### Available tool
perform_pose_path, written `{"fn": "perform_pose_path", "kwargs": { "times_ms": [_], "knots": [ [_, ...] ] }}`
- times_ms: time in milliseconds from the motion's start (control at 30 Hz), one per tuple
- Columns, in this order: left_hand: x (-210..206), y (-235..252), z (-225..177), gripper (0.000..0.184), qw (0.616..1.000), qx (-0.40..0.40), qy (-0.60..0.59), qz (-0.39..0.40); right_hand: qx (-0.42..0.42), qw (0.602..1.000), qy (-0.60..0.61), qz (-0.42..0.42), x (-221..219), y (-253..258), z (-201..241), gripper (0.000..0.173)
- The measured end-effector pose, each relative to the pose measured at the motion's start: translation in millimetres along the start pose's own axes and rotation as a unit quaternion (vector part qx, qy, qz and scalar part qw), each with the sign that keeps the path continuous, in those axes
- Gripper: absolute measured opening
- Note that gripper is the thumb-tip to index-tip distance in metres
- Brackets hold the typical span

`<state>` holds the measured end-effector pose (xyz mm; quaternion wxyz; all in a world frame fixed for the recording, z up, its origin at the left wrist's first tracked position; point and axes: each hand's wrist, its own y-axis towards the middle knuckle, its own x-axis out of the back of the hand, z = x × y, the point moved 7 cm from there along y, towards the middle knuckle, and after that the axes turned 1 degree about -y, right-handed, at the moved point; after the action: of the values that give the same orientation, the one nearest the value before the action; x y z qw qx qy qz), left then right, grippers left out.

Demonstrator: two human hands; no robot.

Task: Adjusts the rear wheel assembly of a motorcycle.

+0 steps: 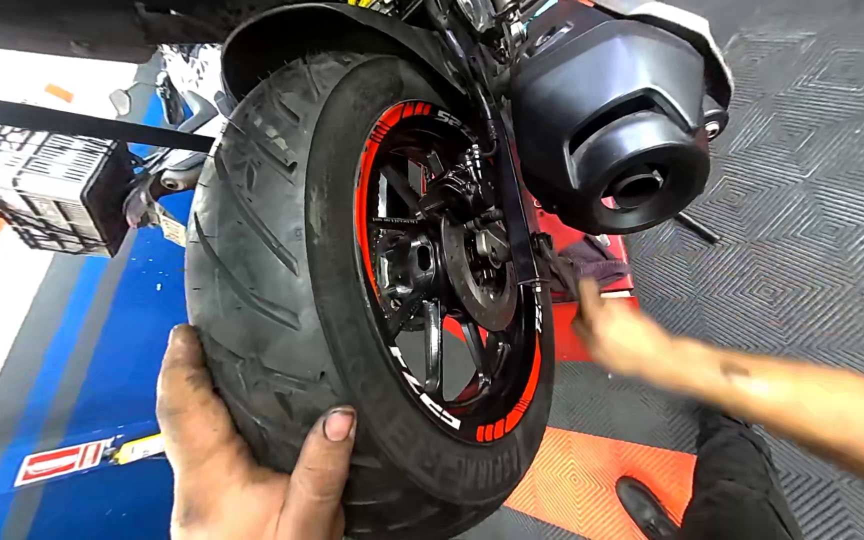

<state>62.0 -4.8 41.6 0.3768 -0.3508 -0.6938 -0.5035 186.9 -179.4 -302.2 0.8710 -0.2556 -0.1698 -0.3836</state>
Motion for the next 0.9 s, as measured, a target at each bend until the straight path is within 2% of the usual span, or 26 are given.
{"fn": "perform_pose_path", "kwargs": {
  "times_ms": [33,67,100,133,167,233,300,367,433,500,567,633,733,800,833,900],
  "knots": [
    [-0.3,-0.1,0.2,0.12,1.0,-0.002,0.001,0.002,-0.033,0.99,0.123,0.057,-7.0,-28.2,20.8,0.037],
    [-0.3,-0.5,1.2,0.12,1.0,-0.006,0.004,0.004,-0.055,0.959,0.257,0.103,-9.1,-48.8,39.5,0.033],
    [-0.1,-0.8,2.4,0.119,1.0,-0.01,0.003,0.004,-0.075,0.91,0.381,0.143,-8.5,-61.9,52.9,0.032],
    [0.2,-0.9,3.7,0.119,1.0,-0.013,0.001,0.003,-0.081,0.87,0.457,0.167,-8.2,-69.3,59.5,0.033],
    [0.5,-1.1,4.8,0.119,1.0,-0.015,-0.001,0.0,-0.071,0.853,0.487,0.175,-13.0,-73.8,58.7,0.031],
    [0.5,-0.6,5.7,0.12,1.0,-0.014,-0.006,-0.002,-0.026,0.882,0.44,0.166,-39.4,-88.2,43.9,0.025],
    [0.5,-0.9,7.1,0.121,1.0,-0.008,-0.01,-0.001,0.005,0.94,0.32,0.118,-88.7,-109.7,14.0,0.019],
    [1.2,-1.3,9.9,0.121,1.0,0.003,-0.003,-0.005,0.039,0.981,0.18,0.059,-131.1,-128.4,-22.9,0.023],
    [2.5,-2.4,15.0,0.118,1.0,0.003,0.014,-0.018,0.073,0.996,0.044,-0.004,-147.5,-145.2,-49.9,0.022],
    [2.3,-2.8,19.6,0.115,0.999,0.005,0.029,-0.026,0.074,0.99,-0.112,-0.037,-146.7,-155.4,-72.5,0.024],
    [2.4,-4.6,22.3,0.113,0.998,0.018,0.049,-0.032,0.022,0.985,-0.174,-0.001,-146.6,-154.7,-102.5,0.031],
    [4.2,-5.3,24.0,0.112,0.997,0.023,0.071,-0.033,-0.019,0.991,-0.123,0.059,-145.4,-141.8,-133.8,0.031],
    [2.9,-1.5,23.1,0.111,0.995,0.027,0.088,-0.026,-0.014,0.992,0.094,0.087,-119.9,-130.8,-143.8,0.034],
    [1.6,-1.1,22.2,0.114,0.995,0.023,0.093,-0.021,0.018,0.961,0.274,0.041,-103.7,-132.5,-124.1,0.025],
    [1.2,-2.4,21.6,0.117,0.995,0.024,0.097,-0.014,0.044,0.948,0.314,0.011,-94.7,-135.6,-107.8,0.022],
    [2.2,-7.4,22.2,0.127,0.994,0.038,0.105,0.012,0.095,0.949,0.299,-0.024,-78.6,-149.0,-68.5,0.02]
  ]
}}
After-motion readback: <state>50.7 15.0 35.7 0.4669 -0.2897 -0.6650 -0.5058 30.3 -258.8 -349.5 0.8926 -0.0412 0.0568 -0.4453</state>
